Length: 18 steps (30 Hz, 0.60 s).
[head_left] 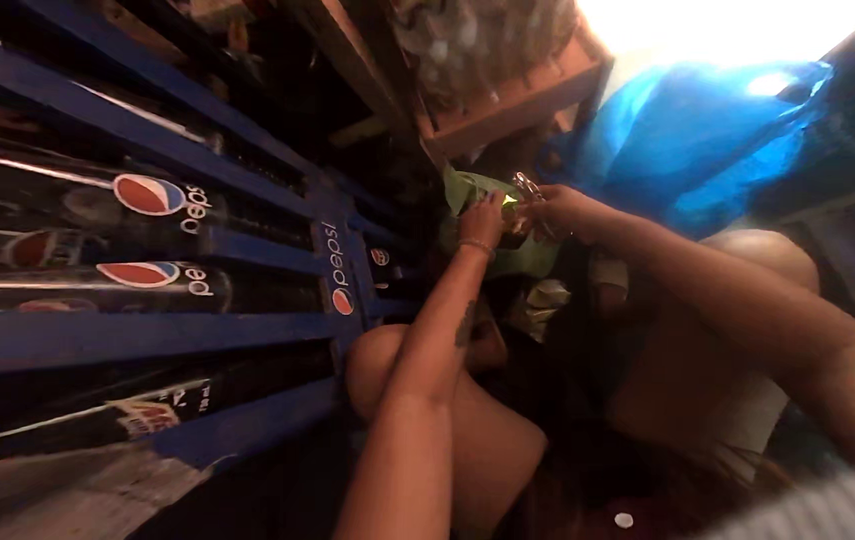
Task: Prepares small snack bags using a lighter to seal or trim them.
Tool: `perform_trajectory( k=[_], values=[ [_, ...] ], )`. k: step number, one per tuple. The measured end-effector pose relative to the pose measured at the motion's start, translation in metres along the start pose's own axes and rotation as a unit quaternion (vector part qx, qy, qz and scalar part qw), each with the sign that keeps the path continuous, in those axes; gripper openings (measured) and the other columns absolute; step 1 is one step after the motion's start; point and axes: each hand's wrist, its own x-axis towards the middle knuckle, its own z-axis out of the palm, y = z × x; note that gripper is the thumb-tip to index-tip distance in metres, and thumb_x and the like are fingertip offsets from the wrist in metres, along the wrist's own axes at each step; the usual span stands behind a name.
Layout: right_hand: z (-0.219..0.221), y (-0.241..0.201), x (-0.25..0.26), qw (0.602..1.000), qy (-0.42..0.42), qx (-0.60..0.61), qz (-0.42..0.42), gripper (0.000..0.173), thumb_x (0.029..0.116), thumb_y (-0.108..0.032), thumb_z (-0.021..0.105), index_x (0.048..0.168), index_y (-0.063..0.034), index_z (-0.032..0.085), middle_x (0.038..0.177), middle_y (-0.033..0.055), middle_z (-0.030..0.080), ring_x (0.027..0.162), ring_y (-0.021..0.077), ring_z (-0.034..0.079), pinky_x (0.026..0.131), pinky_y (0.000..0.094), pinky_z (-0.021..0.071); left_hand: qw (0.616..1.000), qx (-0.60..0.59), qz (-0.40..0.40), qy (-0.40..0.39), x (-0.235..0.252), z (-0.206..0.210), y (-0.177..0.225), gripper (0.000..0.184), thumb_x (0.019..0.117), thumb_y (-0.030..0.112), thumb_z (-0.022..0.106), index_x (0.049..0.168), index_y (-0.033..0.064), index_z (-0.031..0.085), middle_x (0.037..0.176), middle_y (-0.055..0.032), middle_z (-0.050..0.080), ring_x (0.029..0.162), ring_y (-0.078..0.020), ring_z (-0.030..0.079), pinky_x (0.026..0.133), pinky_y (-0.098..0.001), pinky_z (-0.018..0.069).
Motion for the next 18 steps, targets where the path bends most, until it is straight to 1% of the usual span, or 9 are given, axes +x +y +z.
perform_trajectory(
  k=[1,4,6,9,11,13,14,16,18],
  values=[
    [-0.003,0.001,0.001,1.0,0.0,0.004,0.002,0.039,0.1044,-0.028,0.058,0.137,-0.0066,0.053,0.101,0.012,0.069,0.079,0.0207,0.068,0.066,0.0383,0.0573,1.0,-0.005,0.03,-0.009,0.007,0.008,-0.002,0.057,0.0946,0.009,0.069,0.148,0.0099,0.05,0.132,-0.027,0.062,0.117,-0.0498,0.062,0.094,-0.0673,0.0504],
    [-0.005,-0.006,-0.005,0.999,0.03,-0.011,0.02,0.035,0.1065,-0.029,0.056,0.133,-0.0061,0.054,0.091,0.0085,0.068,0.067,0.0155,0.064,0.059,0.0311,0.0549,0.994,-0.071,0.079,-0.03,0.018,0.022,-0.012,0.058,0.0897,0.005,0.074,0.143,0.0063,0.053,0.131,-0.0267,0.062,0.122,-0.0475,0.06,0.102,-0.0669,0.0461],
    [-0.01,-0.008,-0.007,0.999,0.036,-0.005,0.027,0.035,0.1064,-0.029,0.057,0.132,-0.0061,0.054,0.091,0.0079,0.067,0.066,0.0148,0.063,0.059,0.03,0.054,0.99,-0.115,0.082,-0.003,0.015,0.022,-0.025,0.058,0.0898,0.003,0.074,0.144,0.0068,0.054,0.134,-0.0256,0.062,0.124,-0.0466,0.06,0.104,-0.0661,0.0455],
    [-0.017,-0.01,-0.009,0.998,0.05,0.002,0.032,0.034,0.1059,-0.029,0.058,0.132,-0.0072,0.054,0.09,0.0075,0.069,0.064,0.0138,0.063,0.058,0.0288,0.0539,0.984,-0.147,0.093,0.048,0.012,0.026,-0.048,0.056,0.091,0.004,0.073,0.144,0.0118,0.057,0.137,-0.0203,0.063,0.126,-0.0439,0.059,0.107,-0.0626,0.0446],
    [-0.021,-0.01,-0.011,0.998,0.052,0.0,0.032,0.034,0.1048,-0.028,0.06,0.131,-0.0072,0.056,0.087,0.0071,0.067,0.065,0.0142,0.063,0.058,0.0288,0.0537,0.982,-0.156,0.111,0.004,0.015,0.025,-0.053,0.053,0.0895,0.005,0.076,0.14,0.0078,0.061,0.134,-0.0219,0.064,0.126,-0.0429,0.06,0.109,-0.0611,0.0441],
    [-0.024,-0.008,-0.013,0.999,0.037,-0.008,0.032,0.033,0.1041,-0.029,0.061,0.129,-0.0065,0.056,0.087,0.0074,0.067,0.065,0.0141,0.063,0.057,0.0284,0.0534,0.98,-0.132,0.114,-0.098,0.022,0.019,-0.049,0.052,0.086,0.002,0.079,0.136,-0.0005,0.062,0.133,-0.0264,0.063,0.127,-0.0439,0.058,0.111,-0.0607,0.0409],
    [-0.025,-0.005,-0.014,0.999,0.026,-0.012,0.032,0.033,0.104,-0.028,0.061,0.128,-0.0058,0.057,0.087,0.0074,0.067,0.064,0.0139,0.063,0.056,0.0278,0.0533,0.981,-0.092,0.096,-0.141,0.024,0.014,-0.047,0.051,0.0851,0.003,0.08,0.133,-0.0026,0.063,0.132,-0.0278,0.063,0.127,-0.0447,0.058,0.111,-0.062,0.041],
    [-0.025,-0.005,-0.016,0.999,0.012,-0.025,0.035,0.031,0.1048,-0.028,0.06,0.125,-0.0051,0.057,0.086,0.0074,0.067,0.063,0.0136,0.062,0.055,0.0275,0.0523,0.982,-0.004,0.013,-0.188,0.022,0.003,-0.04,0.047,0.087,0.012,0.08,0.127,-0.0058,0.064,0.127,-0.0307,0.063,0.123,-0.0481,0.059,0.104,-0.0676,0.0436],
    [-0.024,-0.005,-0.017,0.998,0.006,-0.037,0.041,0.032,0.1052,-0.028,0.059,0.127,-0.0052,0.056,0.087,0.008,0.067,0.062,0.0134,0.062,0.056,0.0276,0.0529,0.98,0.022,-0.093,-0.172,0.011,-0.008,-0.027,0.049,0.0912,0.029,0.076,0.123,-0.007,0.065,0.126,-0.0319,0.063,0.121,-0.0498,0.059,0.1,-0.0707,0.0446]
  ],
)
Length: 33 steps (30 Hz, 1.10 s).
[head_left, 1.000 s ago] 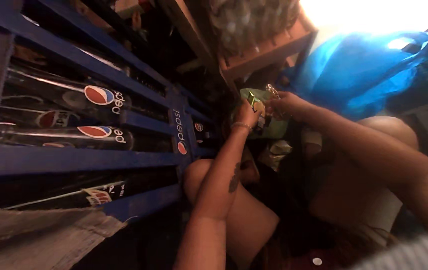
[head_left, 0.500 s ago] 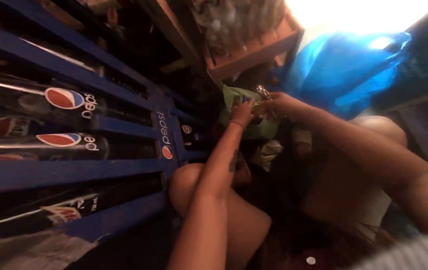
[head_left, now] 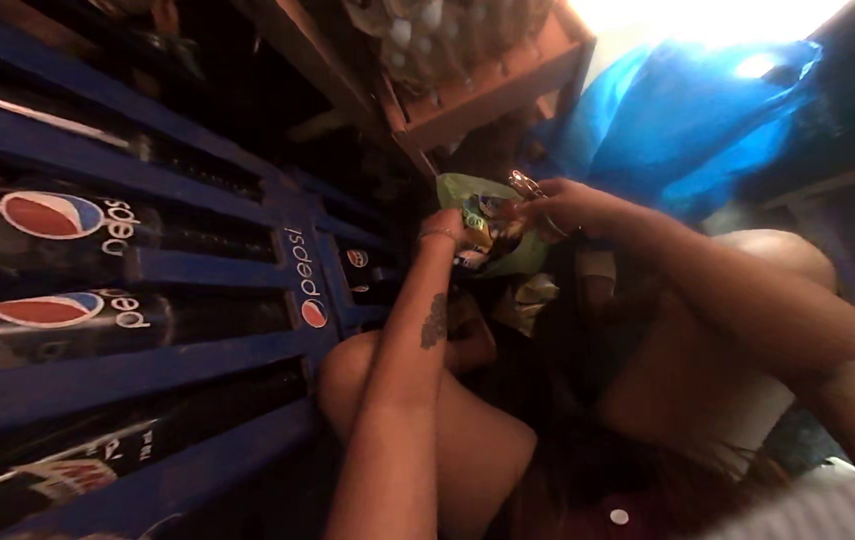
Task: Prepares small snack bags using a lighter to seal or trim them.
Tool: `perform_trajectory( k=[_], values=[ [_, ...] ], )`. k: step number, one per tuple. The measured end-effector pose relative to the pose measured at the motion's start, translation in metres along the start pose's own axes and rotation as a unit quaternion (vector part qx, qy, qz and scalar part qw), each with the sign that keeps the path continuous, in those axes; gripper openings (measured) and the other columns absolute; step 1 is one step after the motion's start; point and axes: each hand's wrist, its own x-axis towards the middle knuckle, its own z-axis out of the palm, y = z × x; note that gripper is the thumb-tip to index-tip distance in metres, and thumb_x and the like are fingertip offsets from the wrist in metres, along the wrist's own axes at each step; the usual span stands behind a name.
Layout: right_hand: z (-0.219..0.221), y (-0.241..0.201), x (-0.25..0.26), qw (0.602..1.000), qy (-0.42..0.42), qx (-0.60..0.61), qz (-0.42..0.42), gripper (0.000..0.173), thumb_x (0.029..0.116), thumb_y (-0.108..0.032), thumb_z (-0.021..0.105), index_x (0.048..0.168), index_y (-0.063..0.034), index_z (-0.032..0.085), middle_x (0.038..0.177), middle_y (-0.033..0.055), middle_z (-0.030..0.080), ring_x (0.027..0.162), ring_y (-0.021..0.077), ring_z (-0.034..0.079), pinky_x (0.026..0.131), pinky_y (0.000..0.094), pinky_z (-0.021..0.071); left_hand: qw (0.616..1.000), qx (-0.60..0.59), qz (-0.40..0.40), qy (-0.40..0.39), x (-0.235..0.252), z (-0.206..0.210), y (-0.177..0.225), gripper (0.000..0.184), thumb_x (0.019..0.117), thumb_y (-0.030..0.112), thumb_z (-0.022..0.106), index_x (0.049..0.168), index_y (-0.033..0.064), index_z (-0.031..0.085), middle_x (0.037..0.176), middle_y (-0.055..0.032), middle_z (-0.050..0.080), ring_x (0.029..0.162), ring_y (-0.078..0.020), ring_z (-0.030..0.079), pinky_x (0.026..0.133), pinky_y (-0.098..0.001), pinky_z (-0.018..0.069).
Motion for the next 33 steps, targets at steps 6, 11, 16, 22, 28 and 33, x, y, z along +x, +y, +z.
perform_trajectory(
  k=[6,11,16,22,28,33],
  values=[
    [0.0,0.0,-0.002,1.0,-0.001,0.0,-0.006,0.033,0.1049,-0.027,0.06,0.131,-0.007,0.055,0.089,0.0087,0.067,0.063,0.0141,0.063,0.056,0.0272,0.0534,0.99,-0.029,-0.052,0.125,-0.01,0.009,0.042,0.057,0.096,0.019,0.067,0.143,-0.0076,0.047,0.123,-0.0327,0.064,0.115,-0.0513,0.062,0.094,-0.0671,0.0493],
    [0.005,0.002,-0.002,1.0,-0.016,-0.014,-0.012,0.033,0.1046,-0.025,0.06,0.132,-0.007,0.056,0.093,0.0097,0.068,0.062,0.0138,0.061,0.055,0.0276,0.0524,0.992,-0.057,0.002,0.108,0.008,0.029,0.055,0.062,0.096,0.008,0.064,0.151,-0.0049,0.037,0.125,-0.0345,0.062,0.118,-0.0514,0.061,0.097,-0.066,0.0488],
    [0.007,0.003,0.004,1.0,-0.02,-0.016,-0.009,0.035,0.1046,-0.025,0.06,0.134,-0.006,0.054,0.094,0.0102,0.065,0.066,0.0158,0.061,0.059,0.0312,0.0538,0.958,-0.272,0.003,0.092,0.044,0.04,0.044,0.06,0.102,0.017,0.061,0.151,-0.0077,0.037,0.142,-0.0325,0.053,0.133,-0.0458,0.052,0.112,-0.0602,0.0406],
    [0.013,-0.002,0.005,1.0,-0.023,-0.014,-0.007,0.032,0.1044,-0.023,0.06,0.13,-0.0044,0.056,0.09,0.0078,0.064,0.062,0.0124,0.06,0.056,0.0263,0.0524,0.989,-0.14,-0.032,0.029,0.015,0.02,0.092,0.051,0.1066,0.026,0.051,0.146,-0.0066,0.046,0.138,-0.0293,0.057,0.131,-0.0434,0.055,0.107,-0.0589,0.044],
    [0.015,-0.003,0.002,0.999,-0.039,-0.003,-0.01,0.03,0.1041,-0.023,0.061,0.126,-0.0035,0.057,0.093,0.0082,0.066,0.064,0.0122,0.062,0.059,0.0268,0.0545,0.983,-0.176,-0.024,0.042,0.06,0.038,0.075,0.058,0.1019,0.021,0.059,0.151,-0.0021,0.039,0.138,-0.0297,0.057,0.13,-0.0442,0.056,0.107,-0.0608,0.0448],
    [0.021,-0.008,-0.002,0.997,-0.065,-0.01,-0.03,0.027,0.1045,-0.022,0.06,0.125,-0.0041,0.058,0.09,0.007,0.064,0.061,0.0106,0.06,0.057,0.0255,0.0538,0.973,-0.223,-0.054,0.016,0.018,0.019,0.081,0.052,0.1073,0.022,0.052,0.15,-0.0054,0.041,0.152,-0.0282,0.045,0.142,-0.0411,0.044,0.116,-0.0545,0.0357]
  ],
)
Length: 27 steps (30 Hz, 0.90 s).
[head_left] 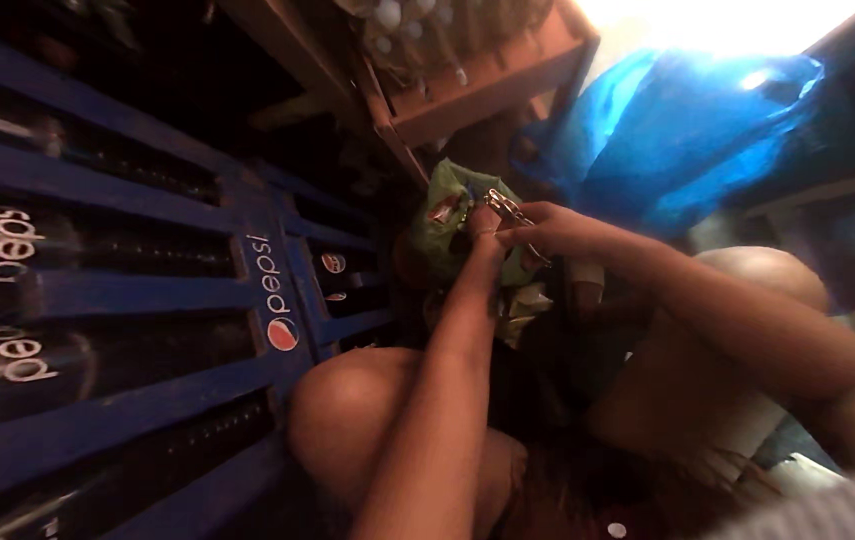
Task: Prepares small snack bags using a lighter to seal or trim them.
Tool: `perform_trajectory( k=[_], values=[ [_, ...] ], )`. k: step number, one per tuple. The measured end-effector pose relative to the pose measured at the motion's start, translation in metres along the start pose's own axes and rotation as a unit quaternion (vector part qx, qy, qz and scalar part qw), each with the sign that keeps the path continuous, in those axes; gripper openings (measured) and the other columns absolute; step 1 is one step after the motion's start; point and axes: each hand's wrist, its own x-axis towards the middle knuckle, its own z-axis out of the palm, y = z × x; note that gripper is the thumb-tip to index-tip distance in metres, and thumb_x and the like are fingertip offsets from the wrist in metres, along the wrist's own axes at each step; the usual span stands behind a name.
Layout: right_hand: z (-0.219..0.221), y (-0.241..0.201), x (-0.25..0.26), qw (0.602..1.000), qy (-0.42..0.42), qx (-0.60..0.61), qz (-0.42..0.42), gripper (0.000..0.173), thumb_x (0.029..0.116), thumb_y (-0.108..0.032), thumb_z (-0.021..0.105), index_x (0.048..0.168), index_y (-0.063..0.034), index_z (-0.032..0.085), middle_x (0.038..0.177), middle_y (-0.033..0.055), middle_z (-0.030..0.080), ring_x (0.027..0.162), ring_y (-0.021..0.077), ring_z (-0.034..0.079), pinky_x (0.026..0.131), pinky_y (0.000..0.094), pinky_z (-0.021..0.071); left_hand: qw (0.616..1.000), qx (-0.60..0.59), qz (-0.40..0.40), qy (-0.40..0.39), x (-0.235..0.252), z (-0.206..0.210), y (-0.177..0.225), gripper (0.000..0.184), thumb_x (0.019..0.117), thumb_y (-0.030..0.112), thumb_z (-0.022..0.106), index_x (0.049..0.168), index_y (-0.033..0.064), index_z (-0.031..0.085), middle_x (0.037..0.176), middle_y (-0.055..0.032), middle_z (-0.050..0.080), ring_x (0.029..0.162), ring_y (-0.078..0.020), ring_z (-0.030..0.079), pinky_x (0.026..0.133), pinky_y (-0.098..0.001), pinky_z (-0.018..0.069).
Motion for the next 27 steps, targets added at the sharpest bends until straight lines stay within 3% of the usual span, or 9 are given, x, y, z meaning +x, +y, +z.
perform_trajectory(
  k=[5,8,13,16,18,21,23,25,27],
  values=[
    [-0.004,0.002,0.001,1.0,0.014,0.013,0.008,0.026,0.1049,-0.022,0.059,0.125,-0.0047,0.059,0.094,0.0073,0.065,0.061,0.0102,0.06,0.056,0.0249,0.0532,0.997,-0.022,0.058,-0.047,-0.012,-0.005,-0.016,0.076,0.1049,0.01,0.055,0.162,-0.0005,0.006,0.15,-0.0312,0.045,0.136,-0.0446,0.051,0.112,-0.0565,0.0405],
    [-0.007,-0.001,0.001,1.0,0.026,0.005,-0.003,0.031,0.1042,-0.023,0.061,0.129,-0.005,0.058,0.096,0.0084,0.066,0.063,0.011,0.061,0.057,0.026,0.0541,0.992,0.017,0.127,0.018,-0.011,-0.011,-0.024,0.063,0.1055,0.009,0.051,0.161,-0.0009,0.022,0.162,-0.0252,0.031,0.142,-0.0433,0.044,0.114,-0.0572,0.0388],
    [-0.01,0.002,0.004,0.999,0.037,-0.002,0.018,0.033,0.1032,-0.025,0.063,0.129,-0.0056,0.057,0.099,0.01,0.067,0.065,0.0139,0.063,0.057,0.0276,0.0549,0.983,0.062,0.157,-0.072,-0.006,-0.028,-0.039,0.072,0.1061,0.013,0.055,0.163,0.0015,0.013,0.169,-0.0237,0.008,0.155,-0.0396,0.019,0.125,-0.0521,0.0219],
    [-0.013,-0.001,0.004,0.993,0.064,-0.094,0.004,0.034,0.1027,-0.028,0.064,0.127,-0.0039,0.058,0.099,0.0105,0.067,0.068,0.0153,0.064,0.061,0.0309,0.0559,0.957,0.055,0.281,0.044,0.029,-0.019,-0.074,0.052,0.1042,0.011,0.056,0.153,-0.0025,0.042,0.155,-0.0266,0.043,0.146,-0.0419,0.039,0.122,-0.0541,0.0291],
    [-0.017,-0.006,0.001,0.972,0.101,-0.212,-0.011,0.039,0.1018,-0.031,0.066,0.129,-0.003,0.06,0.106,0.016,0.067,0.083,0.025,0.068,0.076,0.045,0.0589,0.937,-0.019,0.315,0.15,0.028,-0.01,-0.092,0.04,0.1055,0.01,0.048,0.143,-0.002,0.054,0.141,-0.026,0.057,0.134,-0.0399,0.054,0.115,-0.0525,0.0402],
    [-0.02,-0.015,-0.01,0.94,0.159,-0.295,-0.057,0.039,0.1005,-0.033,0.067,0.128,-0.0056,0.061,0.107,0.0164,0.069,0.091,0.0306,0.069,0.083,0.055,0.0555,0.898,-0.188,0.225,0.327,-0.017,0.022,-0.099,0.038,0.1061,0.011,0.044,0.137,-0.0094,0.051,0.132,-0.0283,0.059,0.123,-0.0338,0.06,0.106,-0.0421,0.0492],
    [-0.021,-0.027,-0.023,0.94,0.178,-0.273,-0.1,0.033,0.1002,-0.033,0.067,0.122,-0.008,0.063,0.102,0.0113,0.068,0.084,0.0238,0.068,0.078,0.0477,0.0571,0.854,-0.32,0.096,0.398,-0.048,0.065,-0.096,0.047,0.1053,0.012,0.05,0.143,-0.0139,0.039,0.138,-0.0321,0.052,0.125,-0.034,0.055,0.107,-0.0386,0.047],
    [-0.023,-0.034,-0.036,0.942,0.187,-0.239,-0.14,0.029,0.1005,-0.03,0.067,0.118,-0.0077,0.062,0.098,0.0082,0.066,0.079,0.0179,0.067,0.074,0.0405,0.0582,0.864,-0.333,-0.017,0.378,-0.065,0.126,-0.103,0.047,0.1035,0.011,0.056,0.142,-0.0107,0.039,0.138,-0.0307,0.051,0.125,-0.0355,0.054,0.106,-0.0409,0.0466],
    [-0.026,-0.038,-0.045,0.944,0.192,-0.208,-0.169,0.028,0.0992,-0.03,0.069,0.116,-0.0082,0.062,0.097,0.0058,0.065,0.079,0.0135,0.067,0.074,0.0352,0.0591,0.938,-0.227,-0.052,0.257,-0.066,0.177,-0.122,0.05,0.0996,0.016,0.064,0.141,-0.0068,0.048,0.145,-0.0308,0.048,0.133,-0.0412,0.051,0.112,-0.0496,0.0432]
  ],
)
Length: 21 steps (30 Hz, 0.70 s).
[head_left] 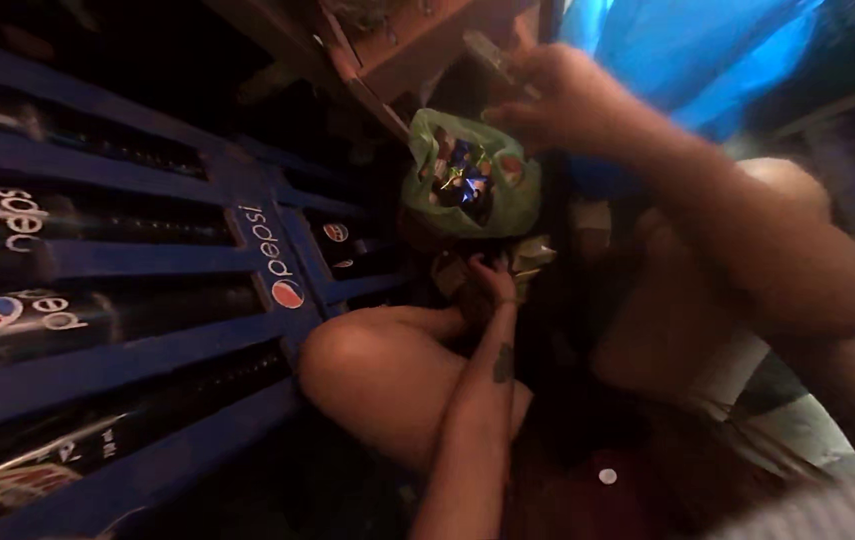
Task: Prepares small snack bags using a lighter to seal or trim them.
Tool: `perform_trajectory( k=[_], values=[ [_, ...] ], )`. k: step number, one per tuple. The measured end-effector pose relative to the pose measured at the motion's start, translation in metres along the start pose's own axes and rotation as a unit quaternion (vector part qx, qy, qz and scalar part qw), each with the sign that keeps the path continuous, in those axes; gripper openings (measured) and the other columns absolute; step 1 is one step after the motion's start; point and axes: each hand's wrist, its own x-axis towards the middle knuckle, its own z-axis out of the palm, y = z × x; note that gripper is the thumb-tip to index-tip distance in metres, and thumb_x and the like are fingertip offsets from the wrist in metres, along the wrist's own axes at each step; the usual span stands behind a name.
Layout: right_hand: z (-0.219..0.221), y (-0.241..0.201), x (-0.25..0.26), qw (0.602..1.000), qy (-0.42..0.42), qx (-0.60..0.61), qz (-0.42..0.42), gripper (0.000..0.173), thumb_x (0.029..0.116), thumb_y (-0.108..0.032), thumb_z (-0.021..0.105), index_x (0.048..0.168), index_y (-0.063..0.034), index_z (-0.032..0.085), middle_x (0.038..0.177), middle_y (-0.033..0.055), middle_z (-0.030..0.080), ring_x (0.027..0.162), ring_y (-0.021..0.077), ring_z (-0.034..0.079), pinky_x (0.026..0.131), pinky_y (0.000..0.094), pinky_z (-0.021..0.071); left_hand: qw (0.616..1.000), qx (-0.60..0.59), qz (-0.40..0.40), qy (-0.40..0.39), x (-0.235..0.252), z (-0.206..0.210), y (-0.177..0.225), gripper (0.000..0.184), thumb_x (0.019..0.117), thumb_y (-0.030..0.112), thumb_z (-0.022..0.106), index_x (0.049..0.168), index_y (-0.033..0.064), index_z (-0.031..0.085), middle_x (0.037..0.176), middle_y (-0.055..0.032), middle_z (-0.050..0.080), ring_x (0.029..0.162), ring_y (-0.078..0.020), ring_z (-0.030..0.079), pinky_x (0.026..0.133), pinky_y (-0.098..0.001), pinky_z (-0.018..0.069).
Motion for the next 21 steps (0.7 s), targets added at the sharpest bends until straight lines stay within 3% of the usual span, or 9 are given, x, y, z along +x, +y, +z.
perform_trajectory(
  k=[2,4,6,9,12,14,16,19,21],
  values=[
    [-0.001,-0.003,-0.003,1.0,0.001,0.02,-0.019,0.028,0.0981,-0.029,0.07,0.116,-0.0087,0.062,0.096,0.0046,0.065,0.077,0.0114,0.066,0.071,0.033,0.0587,0.986,0.123,0.011,-0.114,-0.001,0.022,-0.022,0.063,0.097,0.032,0.07,0.146,-0.0011,0.048,0.149,-0.0304,0.045,0.136,-0.0438,0.048,0.112,-0.0553,0.0426],
    [-0.004,-0.007,-0.003,0.999,0.003,0.025,-0.035,0.029,0.098,-0.028,0.071,0.117,-0.0083,0.063,0.096,0.0049,0.066,0.075,0.0117,0.066,0.069,0.033,0.058,0.961,0.201,0.005,-0.189,0.005,0.029,-0.015,0.072,0.0983,0.043,0.066,0.153,0.0033,0.042,0.149,-0.0266,0.048,0.137,-0.0408,0.049,0.113,-0.0568,0.0413],
    [-0.005,-0.007,-0.005,0.999,-0.009,0.026,-0.045,0.027,0.0987,-0.027,0.07,0.116,-0.0075,0.063,0.094,0.0044,0.067,0.073,0.0116,0.065,0.068,0.0327,0.0574,0.94,0.246,0.005,-0.237,0.008,0.03,-0.008,0.067,0.1022,0.046,0.059,0.155,0.008,0.042,0.145,-0.0225,0.055,0.135,-0.0384,0.054,0.112,-0.0576,0.0428],
    [-0.007,-0.01,-0.003,0.998,-0.025,0.014,-0.053,0.025,0.0994,-0.026,0.069,0.115,-0.0078,0.063,0.091,0.0038,0.067,0.074,0.0125,0.065,0.069,0.0343,0.0571,0.907,0.3,0.026,-0.294,0.014,0.018,0.009,0.045,0.1064,0.034,0.054,0.139,0.0025,0.059,0.132,-0.024,0.064,0.124,-0.0409,0.062,0.104,-0.0608,0.0485],
    [-0.014,-0.016,-0.001,0.997,-0.023,-0.03,-0.069,0.026,0.0993,-0.027,0.069,0.116,-0.0083,0.063,0.093,0.0045,0.068,0.079,0.0147,0.066,0.074,0.0375,0.0563,0.822,0.406,0.077,-0.392,0.02,-0.01,0.049,0.036,0.1039,0.027,0.057,0.123,-0.0026,0.066,0.127,-0.0268,0.065,0.121,-0.0437,0.063,0.099,-0.0645,0.0495],
    [-0.018,-0.022,-0.001,0.995,-0.024,-0.036,-0.092,0.028,0.0984,-0.026,0.07,0.118,-0.0071,0.063,0.096,0.0059,0.067,0.08,0.0143,0.066,0.074,0.0361,0.0572,0.745,0.471,0.125,-0.455,0.027,-0.048,0.099,0.036,0.1027,0.026,0.059,0.121,-0.0052,0.066,0.127,-0.0287,0.064,0.12,-0.0453,0.062,0.099,-0.0657,0.0481],
    [-0.021,-0.028,-0.001,0.992,-0.025,-0.032,-0.122,0.028,0.0975,-0.025,0.071,0.118,-0.0067,0.065,0.098,0.0057,0.068,0.079,0.0117,0.067,0.075,0.0332,0.0587,0.71,0.474,0.181,-0.488,0.04,-0.096,0.144,0.037,0.1034,0.028,0.06,0.115,-0.0071,0.067,0.116,-0.029,0.066,0.112,-0.0449,0.064,0.096,-0.0656,0.0479],
    [-0.027,-0.034,0.004,0.986,-0.002,-0.017,-0.163,0.03,0.0967,-0.025,0.072,0.121,-0.0072,0.066,0.1,0.0052,0.069,0.084,0.0107,0.066,0.079,0.0329,0.0569,0.784,0.321,0.284,-0.45,0.062,-0.188,0.184,0.029,0.1023,0.022,0.063,0.091,-0.0039,0.07,0.084,-0.0173,0.067,0.079,-0.0289,0.064,0.076,-0.052,0.0532],
    [-0.033,-0.038,0.006,0.986,0.023,-0.002,-0.165,0.031,0.0953,-0.028,0.074,0.117,-0.0069,0.065,0.094,0.0046,0.068,0.077,0.0103,0.065,0.074,0.0319,0.0561,0.849,0.184,0.288,-0.402,0.069,-0.245,0.198,0.021,0.1025,0.013,0.06,0.091,-0.0009,0.07,0.078,-0.0076,0.065,0.07,-0.014,0.059,0.069,-0.0363,0.0522]
  ],
)
